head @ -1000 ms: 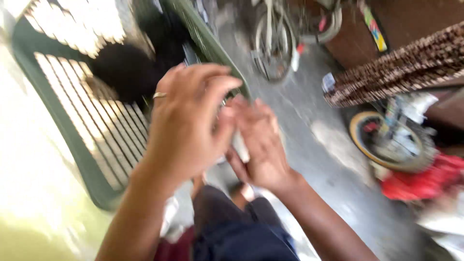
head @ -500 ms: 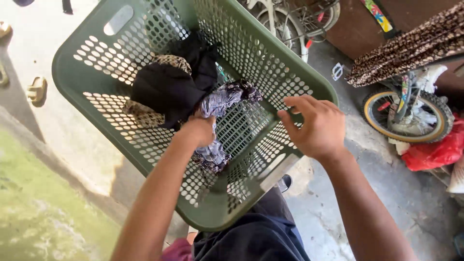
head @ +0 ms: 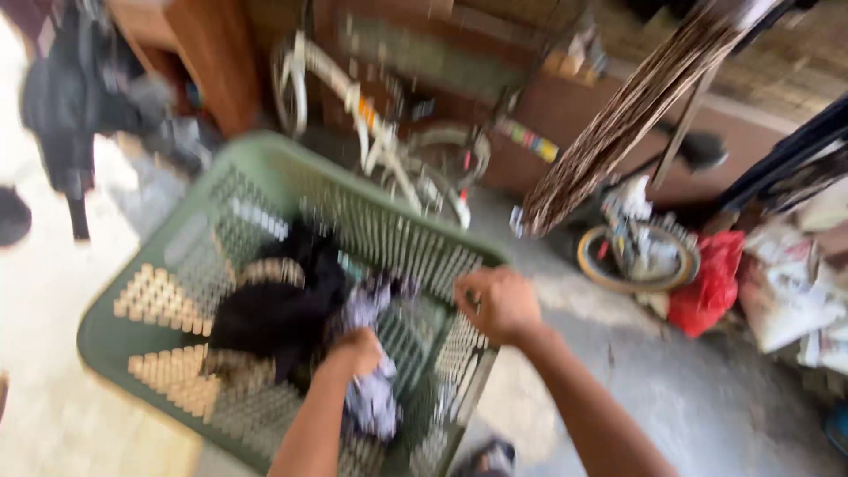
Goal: Hanging clothes on hangers and a drying rack in an outdoor sheltered area.
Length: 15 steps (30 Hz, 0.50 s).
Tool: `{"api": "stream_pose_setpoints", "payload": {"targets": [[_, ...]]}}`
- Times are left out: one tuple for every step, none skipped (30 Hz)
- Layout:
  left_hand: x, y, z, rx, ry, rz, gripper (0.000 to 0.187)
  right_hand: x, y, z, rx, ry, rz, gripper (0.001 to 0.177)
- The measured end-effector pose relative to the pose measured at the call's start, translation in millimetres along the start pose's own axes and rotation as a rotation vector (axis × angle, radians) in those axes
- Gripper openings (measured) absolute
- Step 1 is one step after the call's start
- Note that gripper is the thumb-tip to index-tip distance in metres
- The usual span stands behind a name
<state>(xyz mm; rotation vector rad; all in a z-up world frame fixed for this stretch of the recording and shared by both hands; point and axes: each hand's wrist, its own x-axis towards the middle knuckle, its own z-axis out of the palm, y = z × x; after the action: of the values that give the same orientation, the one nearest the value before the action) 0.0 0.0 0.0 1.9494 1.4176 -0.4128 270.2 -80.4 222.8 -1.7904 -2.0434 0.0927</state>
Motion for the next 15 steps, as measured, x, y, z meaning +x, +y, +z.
{"api": "stream_pose_setpoints", "payload": {"targets": [[11.3,-4.7,5.7,-0.127,0.147,0.093,0.035,0.5,-2.6,-1.4,0.022,-0.042,0.033,0.015],[26.2,-9.8,10.7,-0.253,0.287,0.196,0.028,1.7,-4.4,-1.3,0.045,-0.083,0.066,0.015],[15.6,6.0,-17.2,-0.243,0.317,0.217,0.028,3.7,-4.3,-5.6,0.032,-0.048,0.056,0.015],[4.7,21.2,-43.8,-0.360,0.388,0.225,0.028,6.4,-3.7,-8.5,0.040,-0.037,0.010,0.016],[-15.0,30.9,-59.0,-0.481,0.438,0.221,0.030,1.5,-6.9,-7.3,0.057,-0.046,-0.028,0.017],[-30.8,41.0,-72.4,-0.474,0.448,0.231,0.030,-0.2,-7.6,-7.5,0.053,-0.031,-0.029,0.017],[-45.3,51.0,-90.8,-0.597,0.479,0.184,0.027,3.7,-8.0,-8.7,0.058,-0.066,-0.017,0.018],[-61.0,60.8,-108.3,-0.720,0.507,0.138,0.025,7.2,-8.7,-10.0,0.064,-0.101,-0.005,0.019],[-68.7,69.7,-124.5,-0.716,0.538,0.160,0.025,7.9,-5.4,-6.8,0.052,-0.070,-0.023,0.019],[-77.2,78.3,-139.5,-0.815,0.558,0.227,0.021,8.9,-1.8,-3.0,0.077,-0.112,-0.071,0.021],[-86.3,87.2,-152.8,-0.913,0.574,0.296,0.018,9.8,2.7,1.0,0.100,-0.157,-0.119,0.023],[-91.4,98.2,-164.6,-0.908,0.603,0.320,0.018,13.9,6.7,1.1,0.087,-0.129,-0.137,0.023],[-100.0,106.0,-173.1,-0.956,0.639,0.440,0.019,14.6,7.6,3.4,0.090,-0.214,-0.141,0.026],[-108.1,113.9,-181.4,-0.999,0.674,0.562,0.021,16.0,8.9,6.2,0.093,-0.299,-0.144,0.030],[-116.8,122.7,-187.9,-0.988,0.690,0.573,0.021,20.6,14.1,10.9,0.091,-0.281,-0.155,0.030]]}}
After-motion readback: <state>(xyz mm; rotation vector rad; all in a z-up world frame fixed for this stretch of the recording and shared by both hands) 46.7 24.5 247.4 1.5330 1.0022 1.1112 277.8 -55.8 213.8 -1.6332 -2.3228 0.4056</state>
